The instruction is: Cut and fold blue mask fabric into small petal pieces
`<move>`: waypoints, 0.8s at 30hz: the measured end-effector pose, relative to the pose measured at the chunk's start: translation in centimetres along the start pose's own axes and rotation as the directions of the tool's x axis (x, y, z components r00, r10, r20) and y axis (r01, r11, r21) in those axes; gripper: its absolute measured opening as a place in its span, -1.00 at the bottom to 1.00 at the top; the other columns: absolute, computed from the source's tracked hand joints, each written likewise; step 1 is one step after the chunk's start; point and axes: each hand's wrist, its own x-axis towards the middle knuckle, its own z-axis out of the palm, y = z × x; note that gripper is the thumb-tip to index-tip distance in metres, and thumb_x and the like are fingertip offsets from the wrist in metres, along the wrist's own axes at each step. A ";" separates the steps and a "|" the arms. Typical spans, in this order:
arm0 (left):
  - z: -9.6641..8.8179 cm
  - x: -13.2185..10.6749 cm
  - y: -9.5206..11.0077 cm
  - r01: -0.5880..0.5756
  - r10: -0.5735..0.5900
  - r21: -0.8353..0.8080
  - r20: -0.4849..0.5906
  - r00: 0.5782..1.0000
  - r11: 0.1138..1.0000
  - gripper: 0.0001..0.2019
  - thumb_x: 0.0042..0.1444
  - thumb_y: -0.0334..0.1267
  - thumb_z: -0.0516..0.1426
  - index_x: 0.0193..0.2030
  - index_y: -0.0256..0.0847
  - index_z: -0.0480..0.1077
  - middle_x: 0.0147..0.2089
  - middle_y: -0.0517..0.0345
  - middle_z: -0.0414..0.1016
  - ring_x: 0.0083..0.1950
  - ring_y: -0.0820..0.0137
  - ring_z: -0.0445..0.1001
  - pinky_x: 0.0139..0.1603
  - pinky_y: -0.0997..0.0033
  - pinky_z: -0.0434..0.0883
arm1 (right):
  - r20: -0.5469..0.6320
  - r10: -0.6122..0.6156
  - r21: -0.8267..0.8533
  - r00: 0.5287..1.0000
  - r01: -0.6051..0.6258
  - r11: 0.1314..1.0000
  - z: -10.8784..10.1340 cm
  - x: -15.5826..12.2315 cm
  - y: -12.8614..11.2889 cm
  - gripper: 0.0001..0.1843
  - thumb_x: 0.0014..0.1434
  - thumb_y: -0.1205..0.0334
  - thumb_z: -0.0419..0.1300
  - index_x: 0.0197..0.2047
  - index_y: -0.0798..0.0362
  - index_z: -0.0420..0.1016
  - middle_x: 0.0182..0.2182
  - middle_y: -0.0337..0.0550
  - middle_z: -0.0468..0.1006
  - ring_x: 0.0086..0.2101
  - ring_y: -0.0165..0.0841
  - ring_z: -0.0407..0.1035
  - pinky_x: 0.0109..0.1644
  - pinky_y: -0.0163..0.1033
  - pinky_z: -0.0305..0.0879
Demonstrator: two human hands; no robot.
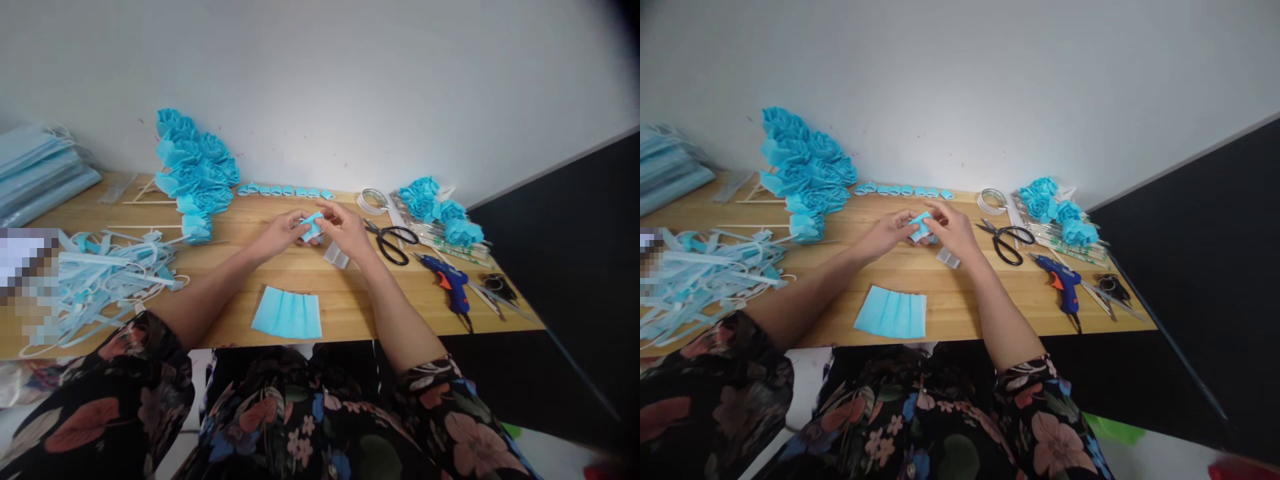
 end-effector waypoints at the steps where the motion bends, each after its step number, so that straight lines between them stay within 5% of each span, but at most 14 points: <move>1: 0.0 0.0 0.0 0.007 -0.007 0.011 -0.012 1.000 1.000 -0.61 0.13 -0.03 0.27 -0.07 -0.28 0.37 -0.25 0.04 0.59 -0.26 0.36 0.60 -0.22 0.37 0.52 | 0.016 0.030 0.036 0.999 -0.030 0.999 0.0 0.0 0.2 -0.55 0.15 0.15 0.22 0.11 0.00 0.51 -0.22 -0.16 0.59 -0.26 -0.32 0.46 -0.11 -0.17 0.42; 6: -0.1 0.0 0.3 -0.026 0.035 0.099 -0.088 0.995 0.995 -0.65 0.11 -0.06 0.28 -0.10 -0.28 0.41 -0.22 0.08 0.56 -0.28 0.40 0.56 -0.24 0.40 0.46 | 0.002 0.026 0.082 1.000 -0.026 0.996 0.1 0.3 0.4 -0.56 0.17 0.16 0.21 0.12 0.00 0.49 -0.33 -0.23 0.55 -0.32 -0.37 0.42 -0.15 -0.21 0.38; 13: -0.1 -0.2 1.0 -0.046 0.075 0.166 -0.173 0.982 0.985 -0.68 0.05 -0.01 0.29 -0.33 -0.28 0.46 -0.34 0.12 0.55 -0.31 0.39 0.49 -0.21 0.40 0.39 | 0.101 -0.016 -0.133 0.995 0.029 0.991 -2.1 0.3 -0.6 -0.57 0.22 0.15 0.16 0.15 -0.02 0.50 -0.27 -0.18 0.63 -0.29 -0.33 0.46 -0.16 -0.21 0.36; 19: -0.1 0.1 0.8 -0.043 0.045 0.014 -0.208 0.977 0.999 -0.62 -0.04 0.02 0.35 -0.37 -0.24 0.40 -0.37 0.11 0.58 -0.31 0.36 0.54 -0.17 0.34 0.45 | 0.065 0.179 -0.593 0.982 -0.107 0.798 -6.1 -1.1 2.0 -0.86 0.04 0.14 0.34 -0.37 0.03 0.60 -0.50 -0.14 0.59 -0.47 -0.31 0.38 -0.37 -0.24 0.23; 24: -0.1 0.1 0.7 -0.025 0.021 -0.014 -0.238 0.971 1.000 -0.68 -0.03 -0.06 0.35 -0.37 -0.26 0.41 -0.38 0.12 0.58 -0.36 0.42 0.51 -0.22 0.40 0.44 | 0.216 0.284 -0.593 0.934 -0.106 0.798 -6.3 -2.5 2.5 -0.88 -0.04 0.27 0.36 -0.51 0.01 0.49 -0.52 -0.22 0.55 -0.52 -0.38 0.32 -0.40 -0.28 0.18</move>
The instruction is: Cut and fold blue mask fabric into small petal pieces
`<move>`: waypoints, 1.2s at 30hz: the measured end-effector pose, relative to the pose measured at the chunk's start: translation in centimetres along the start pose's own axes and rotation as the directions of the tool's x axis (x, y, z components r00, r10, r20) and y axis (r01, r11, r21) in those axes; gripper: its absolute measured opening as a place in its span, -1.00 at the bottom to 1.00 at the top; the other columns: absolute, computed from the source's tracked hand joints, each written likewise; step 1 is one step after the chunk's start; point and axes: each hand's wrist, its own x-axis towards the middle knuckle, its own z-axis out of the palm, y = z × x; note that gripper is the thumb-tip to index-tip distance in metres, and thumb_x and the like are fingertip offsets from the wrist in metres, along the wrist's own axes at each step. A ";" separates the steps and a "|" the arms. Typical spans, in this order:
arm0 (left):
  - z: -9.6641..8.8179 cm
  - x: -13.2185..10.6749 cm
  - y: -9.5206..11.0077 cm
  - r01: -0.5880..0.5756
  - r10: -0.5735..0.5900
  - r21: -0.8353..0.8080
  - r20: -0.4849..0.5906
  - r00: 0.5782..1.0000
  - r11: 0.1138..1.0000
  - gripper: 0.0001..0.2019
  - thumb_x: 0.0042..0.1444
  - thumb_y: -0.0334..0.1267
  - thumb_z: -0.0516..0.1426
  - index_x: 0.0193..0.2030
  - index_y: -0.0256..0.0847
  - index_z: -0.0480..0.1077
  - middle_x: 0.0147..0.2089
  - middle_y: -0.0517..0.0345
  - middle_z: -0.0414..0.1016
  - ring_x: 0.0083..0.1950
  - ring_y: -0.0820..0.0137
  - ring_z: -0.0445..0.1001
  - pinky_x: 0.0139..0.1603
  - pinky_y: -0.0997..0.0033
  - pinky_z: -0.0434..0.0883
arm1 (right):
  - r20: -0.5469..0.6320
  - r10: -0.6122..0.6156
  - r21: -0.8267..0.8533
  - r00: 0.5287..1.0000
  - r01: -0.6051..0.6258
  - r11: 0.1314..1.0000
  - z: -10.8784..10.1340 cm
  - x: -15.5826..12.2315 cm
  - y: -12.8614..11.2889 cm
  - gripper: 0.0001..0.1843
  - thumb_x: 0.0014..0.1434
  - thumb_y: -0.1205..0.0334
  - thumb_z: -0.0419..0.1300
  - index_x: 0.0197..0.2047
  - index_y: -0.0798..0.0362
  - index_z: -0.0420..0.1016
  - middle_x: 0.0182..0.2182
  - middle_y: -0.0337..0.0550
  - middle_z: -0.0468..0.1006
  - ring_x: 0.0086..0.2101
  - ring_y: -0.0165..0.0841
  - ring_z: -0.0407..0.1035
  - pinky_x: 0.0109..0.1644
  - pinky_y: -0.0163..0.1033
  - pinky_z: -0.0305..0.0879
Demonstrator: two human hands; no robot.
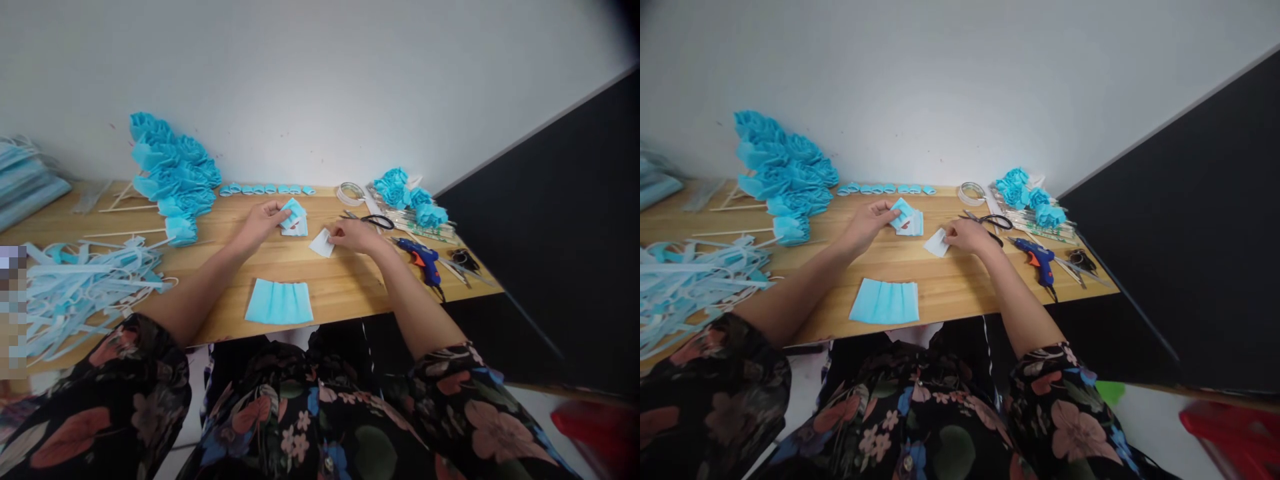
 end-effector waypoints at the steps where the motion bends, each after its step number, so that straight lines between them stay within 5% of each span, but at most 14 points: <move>1: 0.0 0.0 0.0 -0.001 0.001 -0.003 -0.006 1.000 1.000 -0.69 -0.02 -0.07 0.35 -0.37 -0.26 0.41 -0.38 0.13 0.58 -0.36 0.43 0.51 -0.23 0.40 0.44 | 0.001 -0.028 0.037 1.000 0.028 0.999 0.0 -0.2 -0.2 -0.89 -0.02 0.31 0.33 -0.51 0.02 0.48 -0.51 -0.23 0.55 -0.50 -0.39 0.33 -0.38 -0.29 0.20; 4: -0.1 0.1 -0.2 -0.001 0.001 -0.004 -0.030 1.000 1.000 -0.72 0.01 -0.09 0.33 -0.36 -0.26 0.41 -0.39 0.14 0.57 -0.38 0.43 0.50 -0.26 0.42 0.45 | -0.012 -0.093 0.246 0.996 0.093 0.965 -0.6 -0.9 -1.3 -0.95 0.02 0.32 0.26 -0.45 0.03 0.46 -0.46 -0.24 0.56 -0.44 -0.40 0.38 -0.32 -0.29 0.25; 8: -0.1 0.2 -0.2 0.004 -0.004 0.007 -0.050 0.999 1.000 -0.73 0.06 -0.10 0.30 -0.34 -0.26 0.40 -0.39 0.13 0.57 -0.41 0.45 0.51 -0.36 0.48 0.43 | 0.005 -0.140 0.586 0.990 0.111 0.803 -1.8 -1.1 -3.3 -0.83 0.03 0.18 0.28 -0.35 0.03 0.39 -0.46 -0.28 0.49 -0.43 -0.42 0.35 -0.32 -0.30 0.26; 15: 0.4 0.1 -0.3 -0.006 0.008 0.060 -0.036 0.999 0.998 -0.70 0.06 -0.08 0.29 -0.23 -0.27 0.45 -0.35 0.12 0.59 -0.40 0.43 0.53 -0.36 0.47 0.44 | -0.124 -0.219 0.727 0.968 0.239 0.644 -2.2 0.5 -7.2 -0.72 0.03 0.17 0.28 -0.17 0.04 0.42 -0.35 -0.27 0.46 -0.38 -0.43 0.33 -0.27 -0.30 0.28; 22: 0.4 0.3 -0.6 -0.033 0.032 0.015 0.046 0.998 0.999 -0.47 0.02 -0.12 0.33 0.13 -0.25 0.40 -0.44 0.23 0.55 -0.48 0.46 0.49 -0.38 0.49 0.44 | -0.253 -0.073 0.598 0.965 0.215 0.772 -0.1 3.6 -7.5 -0.63 0.05 0.28 0.18 -0.03 0.00 0.45 -0.34 -0.27 0.45 -0.44 -0.43 0.36 -0.31 -0.27 0.34; 26: 0.0 0.4 -0.7 -0.043 0.043 -0.008 -0.005 0.999 0.999 -0.32 0.07 -0.13 0.28 0.33 -0.22 0.26 -0.39 0.23 0.58 -0.44 0.44 0.54 -0.38 0.49 0.47 | -0.273 -0.053 0.552 0.960 0.201 0.809 0.4 4.4 -7.1 -0.64 0.09 0.26 0.16 0.00 -0.03 0.45 -0.32 -0.27 0.45 -0.45 -0.43 0.36 -0.35 -0.29 0.36; 31: -0.4 0.7 -1.1 -0.017 0.020 0.029 -0.090 0.996 0.999 -0.55 0.08 -0.18 0.23 0.13 -0.25 0.49 -0.24 0.11 0.64 -0.48 0.48 0.53 -0.44 0.50 0.48 | -0.250 -0.051 0.609 0.967 0.198 0.768 0.4 4.7 -7.4 -0.65 0.10 0.24 0.18 0.00 -0.04 0.43 -0.30 -0.26 0.42 -0.47 -0.46 0.34 -0.41 -0.31 0.37; 36: -0.8 0.6 -0.9 0.020 -0.008 0.071 -0.167 0.986 0.997 -0.53 0.12 -0.22 0.19 0.19 -0.21 0.47 -0.40 0.18 0.60 -0.57 0.49 0.47 -0.51 0.52 0.41 | -0.264 -0.042 0.655 0.964 0.211 0.726 0.8 5.1 -7.4 -0.66 0.10 0.24 0.18 -0.01 -0.07 0.42 -0.30 -0.27 0.41 -0.48 -0.47 0.32 -0.44 -0.33 0.36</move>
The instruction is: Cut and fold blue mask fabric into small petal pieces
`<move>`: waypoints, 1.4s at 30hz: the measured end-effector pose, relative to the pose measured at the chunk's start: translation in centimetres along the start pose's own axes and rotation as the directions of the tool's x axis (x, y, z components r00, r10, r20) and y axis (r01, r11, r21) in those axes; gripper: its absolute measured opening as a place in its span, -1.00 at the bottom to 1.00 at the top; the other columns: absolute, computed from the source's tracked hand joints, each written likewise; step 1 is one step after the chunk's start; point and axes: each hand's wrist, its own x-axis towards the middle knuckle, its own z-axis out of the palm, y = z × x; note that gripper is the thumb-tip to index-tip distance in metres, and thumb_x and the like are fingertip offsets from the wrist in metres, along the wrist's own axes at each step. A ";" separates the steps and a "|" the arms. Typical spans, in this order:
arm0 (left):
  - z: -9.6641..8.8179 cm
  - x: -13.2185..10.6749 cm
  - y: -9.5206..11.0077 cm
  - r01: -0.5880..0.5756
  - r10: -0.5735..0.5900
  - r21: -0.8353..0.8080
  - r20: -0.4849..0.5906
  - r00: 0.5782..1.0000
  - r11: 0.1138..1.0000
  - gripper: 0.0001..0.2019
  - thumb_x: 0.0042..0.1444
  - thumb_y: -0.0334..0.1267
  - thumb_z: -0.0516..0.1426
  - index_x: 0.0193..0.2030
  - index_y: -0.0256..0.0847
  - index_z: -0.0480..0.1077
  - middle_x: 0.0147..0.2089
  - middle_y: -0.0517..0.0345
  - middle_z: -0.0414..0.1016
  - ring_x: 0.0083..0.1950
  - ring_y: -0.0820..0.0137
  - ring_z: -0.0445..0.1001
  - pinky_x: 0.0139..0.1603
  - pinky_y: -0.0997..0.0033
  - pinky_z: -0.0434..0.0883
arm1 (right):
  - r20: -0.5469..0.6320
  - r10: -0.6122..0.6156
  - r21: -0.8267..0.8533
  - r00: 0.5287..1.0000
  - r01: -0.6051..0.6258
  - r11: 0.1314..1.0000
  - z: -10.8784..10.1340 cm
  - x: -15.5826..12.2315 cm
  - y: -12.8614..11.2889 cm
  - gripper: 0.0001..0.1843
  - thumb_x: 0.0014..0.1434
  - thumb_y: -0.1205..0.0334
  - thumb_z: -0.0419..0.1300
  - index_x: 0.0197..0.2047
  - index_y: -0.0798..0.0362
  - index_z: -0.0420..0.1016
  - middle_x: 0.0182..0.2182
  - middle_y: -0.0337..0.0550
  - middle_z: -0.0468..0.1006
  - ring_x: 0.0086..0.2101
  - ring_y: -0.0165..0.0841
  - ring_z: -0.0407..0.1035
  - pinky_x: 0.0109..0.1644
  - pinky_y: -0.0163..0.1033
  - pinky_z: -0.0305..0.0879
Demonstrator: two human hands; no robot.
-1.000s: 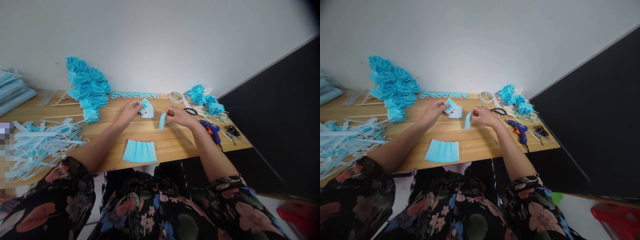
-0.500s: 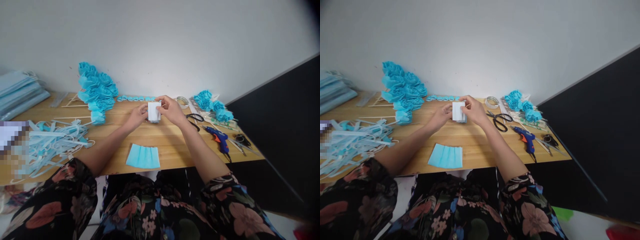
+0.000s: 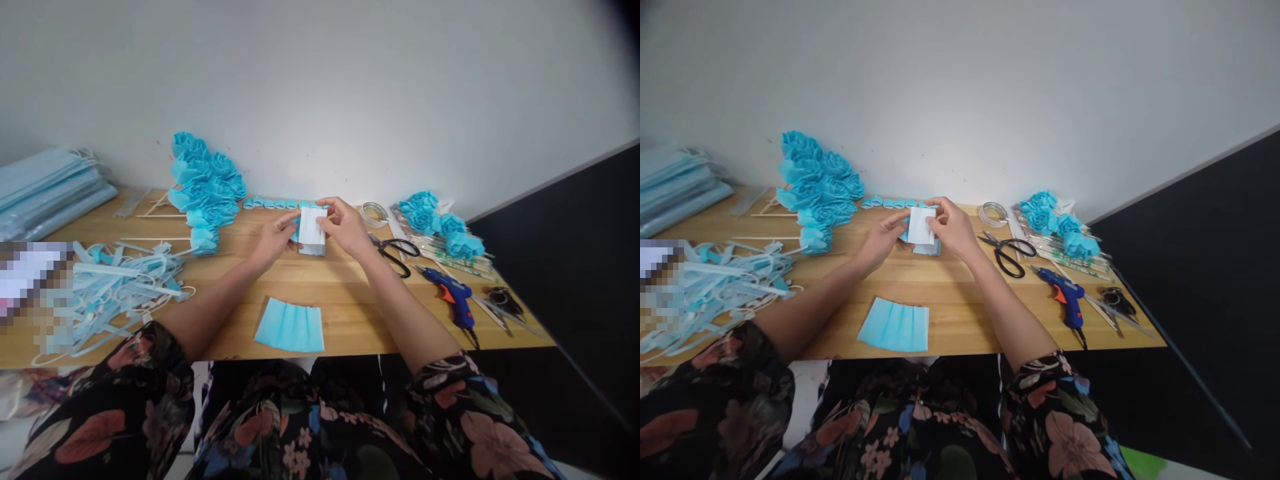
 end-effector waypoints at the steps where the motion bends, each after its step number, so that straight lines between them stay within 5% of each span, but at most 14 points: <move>1: -0.1 0.0 0.1 -0.002 0.002 0.008 -0.003 1.000 1.000 -0.51 0.13 -0.22 0.19 0.23 -0.20 0.45 -0.48 0.22 0.56 -0.58 0.48 0.46 -0.51 0.52 0.40 | -0.014 -0.001 0.003 1.000 0.001 1.000 0.1 0.0 0.2 -0.65 0.10 0.23 0.18 0.00 -0.07 0.42 -0.30 -0.27 0.41 -0.48 -0.47 0.32 -0.44 -0.33 0.36; 4: -0.4 -0.1 0.3 -0.005 0.005 0.024 -0.006 1.000 1.000 -0.55 0.15 -0.20 0.16 0.19 -0.18 0.48 -0.63 0.29 0.43 -0.64 0.49 0.38 -0.55 0.53 0.34 | -0.056 -0.007 -0.001 0.998 0.007 1.000 0.1 -0.1 0.8 -0.62 0.11 0.19 0.17 0.04 -0.05 0.40 -0.28 -0.25 0.41 -0.47 -0.47 0.32 -0.44 -0.33 0.36; 9: -0.5 -0.1 0.4 0.085 -0.085 0.006 0.041 0.996 0.996 -0.77 0.09 -0.22 0.18 -0.17 -0.27 0.54 -0.62 0.23 0.46 -0.61 0.49 0.40 -0.56 0.55 0.32 | -0.089 -0.014 0.044 0.996 0.018 0.999 0.2 -0.6 1.3 -0.62 0.13 0.18 0.18 0.05 -0.06 0.39 -0.25 -0.23 0.41 -0.48 -0.49 0.30 -0.47 -0.35 0.33; 16: -0.2 -0.3 1.0 0.091 -0.090 -0.009 0.094 0.991 0.996 -0.47 0.15 0.20 0.11 -0.19 -0.34 0.50 -0.39 0.02 0.58 -0.42 0.35 0.55 -0.38 0.41 0.48 | -0.107 -0.027 0.138 0.994 0.041 0.990 0.6 -0.7 1.4 -0.63 0.09 0.25 0.23 0.01 -0.07 0.45 -0.29 -0.26 0.37 -0.51 -0.52 0.25 -0.50 -0.36 0.27; 20: 0.0 -0.5 1.2 0.062 -0.065 0.022 0.151 0.986 0.998 -0.50 -0.09 0.19 0.32 -0.31 -0.28 0.46 -0.39 0.14 0.54 -0.44 0.43 0.51 -0.36 0.45 0.46 | -0.090 -0.022 0.177 0.996 0.037 0.984 0.7 -0.6 1.8 -0.63 0.06 0.24 0.28 -0.02 -0.06 0.48 -0.36 -0.31 0.37 -0.54 -0.54 0.20 -0.48 -0.36 0.22; 26: -0.1 -0.4 1.4 0.023 -0.026 0.062 0.045 0.999 0.998 -0.58 -0.13 0.08 0.35 -0.40 -0.24 0.38 -0.51 0.25 0.44 -0.51 0.49 0.43 -0.42 0.50 0.37 | 0.084 0.133 0.497 0.988 -0.157 0.853 0.3 -0.8 2.1 -0.47 0.06 -0.07 0.35 0.06 -0.06 0.49 -0.35 -0.25 0.53 -0.42 -0.44 0.37 -0.38 -0.31 0.32; 31: 0.0 -0.4 1.6 -0.005 0.004 0.112 0.011 1.000 0.994 -0.62 -0.11 0.04 0.33 -0.44 -0.22 0.34 -0.54 0.28 0.38 -0.54 0.50 0.39 -0.46 0.50 0.33 | 0.235 0.178 0.537 0.956 -0.280 0.796 0.1 -1.1 2.1 -0.41 0.12 -0.36 0.20 -0.19 0.05 0.58 -0.41 -0.16 0.52 -0.43 -0.41 0.38 -0.39 -0.30 0.33; 37: 0.1 -0.4 1.5 -0.005 0.009 0.162 -0.025 1.000 0.987 -0.65 -0.11 0.00 0.32 -0.46 -0.22 0.33 -0.56 0.30 0.37 -0.56 0.52 0.36 -0.49 0.53 0.28 | 0.098 0.150 0.373 0.984 -0.176 0.911 0.4 -1.1 1.9 -0.59 -0.08 -0.11 0.44 -0.38 0.06 0.53 -0.54 -0.31 0.40 -0.51 -0.48 0.24 -0.41 -0.32 0.24; 42: 0.0 0.0 1.1 0.022 -0.019 0.112 -0.030 0.999 0.994 -0.64 -0.13 0.00 0.33 -0.44 -0.23 0.34 -0.51 0.27 0.42 -0.53 0.50 0.40 -0.48 0.53 0.32 | 0.057 0.140 0.391 0.989 -0.151 0.908 0.3 -0.8 1.8 -0.63 -0.10 -0.05 0.41 -0.34 0.05 0.52 -0.56 -0.35 0.40 -0.53 -0.48 0.23 -0.43 -0.32 0.21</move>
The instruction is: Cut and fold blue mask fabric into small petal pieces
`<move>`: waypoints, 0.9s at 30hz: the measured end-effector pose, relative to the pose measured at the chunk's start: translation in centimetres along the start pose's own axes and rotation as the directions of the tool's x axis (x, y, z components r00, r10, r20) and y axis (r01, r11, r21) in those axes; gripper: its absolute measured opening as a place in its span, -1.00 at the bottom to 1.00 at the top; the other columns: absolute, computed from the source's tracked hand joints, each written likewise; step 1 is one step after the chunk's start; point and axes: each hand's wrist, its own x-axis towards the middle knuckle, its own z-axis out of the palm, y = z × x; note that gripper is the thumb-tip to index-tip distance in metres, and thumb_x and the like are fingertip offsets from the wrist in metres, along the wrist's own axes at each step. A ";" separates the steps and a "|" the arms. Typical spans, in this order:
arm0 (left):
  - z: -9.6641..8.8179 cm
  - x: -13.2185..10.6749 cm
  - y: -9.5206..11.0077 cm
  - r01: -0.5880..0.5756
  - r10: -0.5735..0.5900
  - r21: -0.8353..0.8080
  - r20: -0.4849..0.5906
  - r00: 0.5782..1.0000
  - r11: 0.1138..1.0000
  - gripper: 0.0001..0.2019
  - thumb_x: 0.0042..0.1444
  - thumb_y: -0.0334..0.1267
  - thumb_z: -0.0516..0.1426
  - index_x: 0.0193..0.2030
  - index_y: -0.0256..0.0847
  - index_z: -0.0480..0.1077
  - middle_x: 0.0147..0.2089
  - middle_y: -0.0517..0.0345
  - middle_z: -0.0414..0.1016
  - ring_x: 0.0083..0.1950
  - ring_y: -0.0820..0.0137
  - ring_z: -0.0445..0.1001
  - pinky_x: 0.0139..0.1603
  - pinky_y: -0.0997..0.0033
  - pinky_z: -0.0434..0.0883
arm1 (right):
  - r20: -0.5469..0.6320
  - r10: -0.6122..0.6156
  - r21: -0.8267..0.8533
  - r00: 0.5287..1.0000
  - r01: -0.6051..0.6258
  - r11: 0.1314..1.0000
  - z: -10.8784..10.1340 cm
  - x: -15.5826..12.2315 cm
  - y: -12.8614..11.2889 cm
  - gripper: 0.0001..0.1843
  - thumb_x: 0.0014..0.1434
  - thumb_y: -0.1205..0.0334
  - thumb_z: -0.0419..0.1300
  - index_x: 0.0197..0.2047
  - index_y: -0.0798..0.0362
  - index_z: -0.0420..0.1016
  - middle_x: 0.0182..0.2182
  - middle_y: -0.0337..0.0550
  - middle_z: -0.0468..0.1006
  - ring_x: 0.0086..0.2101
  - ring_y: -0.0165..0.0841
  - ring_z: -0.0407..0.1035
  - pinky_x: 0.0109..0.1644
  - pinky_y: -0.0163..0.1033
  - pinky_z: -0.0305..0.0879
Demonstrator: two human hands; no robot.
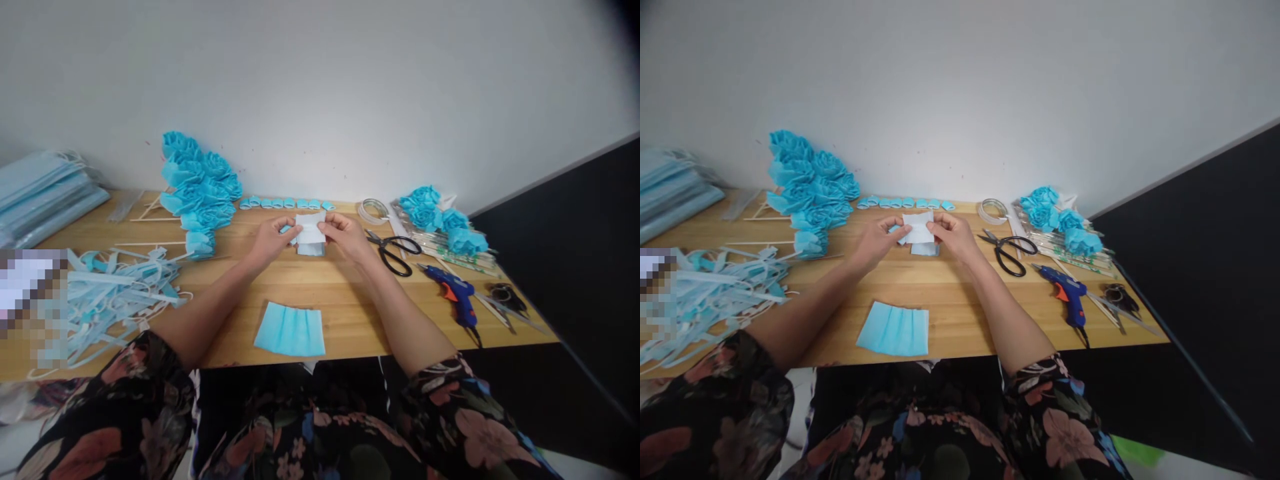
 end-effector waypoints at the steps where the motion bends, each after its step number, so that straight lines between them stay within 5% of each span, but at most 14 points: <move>1: 0.0 0.1 -0.1 0.003 -0.003 -0.015 0.003 1.000 1.000 -0.64 -0.13 0.01 0.33 -0.43 -0.22 0.35 -0.50 0.27 0.43 -0.52 0.50 0.41 -0.48 0.53 0.33 | 0.000 0.000 0.007 1.000 0.000 1.000 -0.1 0.1 0.0 -0.63 -0.10 -0.03 0.41 -0.33 0.04 0.52 -0.56 -0.36 0.40 -0.54 -0.48 0.24 -0.43 -0.32 0.21; 9: -0.4 0.1 -0.5 0.008 -0.003 -0.088 0.059 0.998 0.996 -0.62 -0.02 0.08 0.27 -0.32 -0.25 0.47 -0.47 0.16 0.51 -0.47 0.46 0.46 -0.42 0.50 0.39 | -0.015 -0.038 -0.035 0.999 0.038 0.999 -0.6 0.1 0.6 -0.85 -0.01 0.13 0.26 -0.40 0.02 0.51 -0.55 -0.33 0.44 -0.51 -0.47 0.32 -0.33 -0.29 0.28; 14: -0.4 -0.1 -0.3 0.091 -0.085 -0.085 0.070 0.994 0.992 -0.38 0.15 0.31 0.03 -0.27 -0.31 0.51 -0.52 0.02 0.52 -0.50 0.39 0.44 -0.47 0.45 0.37 | 0.012 -0.079 -0.098 0.997 0.080 0.992 -0.6 0.0 0.7 -0.89 -0.01 0.20 0.22 -0.38 0.02 0.53 -0.56 -0.34 0.43 -0.49 -0.46 0.34 -0.32 -0.29 0.28; 17: -0.4 -0.2 -0.1 0.084 -0.081 -0.021 0.120 0.990 0.996 -0.45 0.05 0.29 0.16 -0.35 -0.28 0.49 -0.52 0.05 0.51 -0.53 0.43 0.40 -0.50 0.47 0.33 | 0.027 -0.094 -0.127 0.995 0.096 0.987 -0.6 0.0 0.8 -0.90 0.01 0.23 0.21 -0.38 0.02 0.54 -0.54 -0.32 0.45 -0.46 -0.44 0.35 -0.29 -0.28 0.31; 23: -0.5 -0.3 0.2 -0.008 0.003 0.078 0.060 0.998 0.997 -0.66 -0.05 0.05 0.30 -0.45 -0.22 0.43 -0.57 0.21 0.45 -0.57 0.51 0.32 -0.49 0.50 0.30 | 0.035 0.031 0.006 0.999 -0.031 1.000 -0.6 -0.2 0.2 -0.62 0.10 -0.04 0.25 -0.07 -0.03 0.54 -0.42 -0.27 0.47 -0.37 -0.37 0.40 -0.26 -0.21 0.43; 27: -0.3 -0.3 0.0 -0.072 0.070 0.152 0.020 0.997 0.986 -0.69 0.00 0.01 0.27 -0.43 -0.22 0.44 -0.54 0.23 0.44 -0.51 0.50 0.35 -0.44 0.52 0.32 | 0.034 0.069 -0.018 0.997 -0.069 0.997 -0.1 -0.2 0.3 -0.54 0.01 -0.15 0.34 -0.17 0.02 0.55 -0.42 -0.25 0.45 -0.37 -0.39 0.36 -0.26 -0.23 0.42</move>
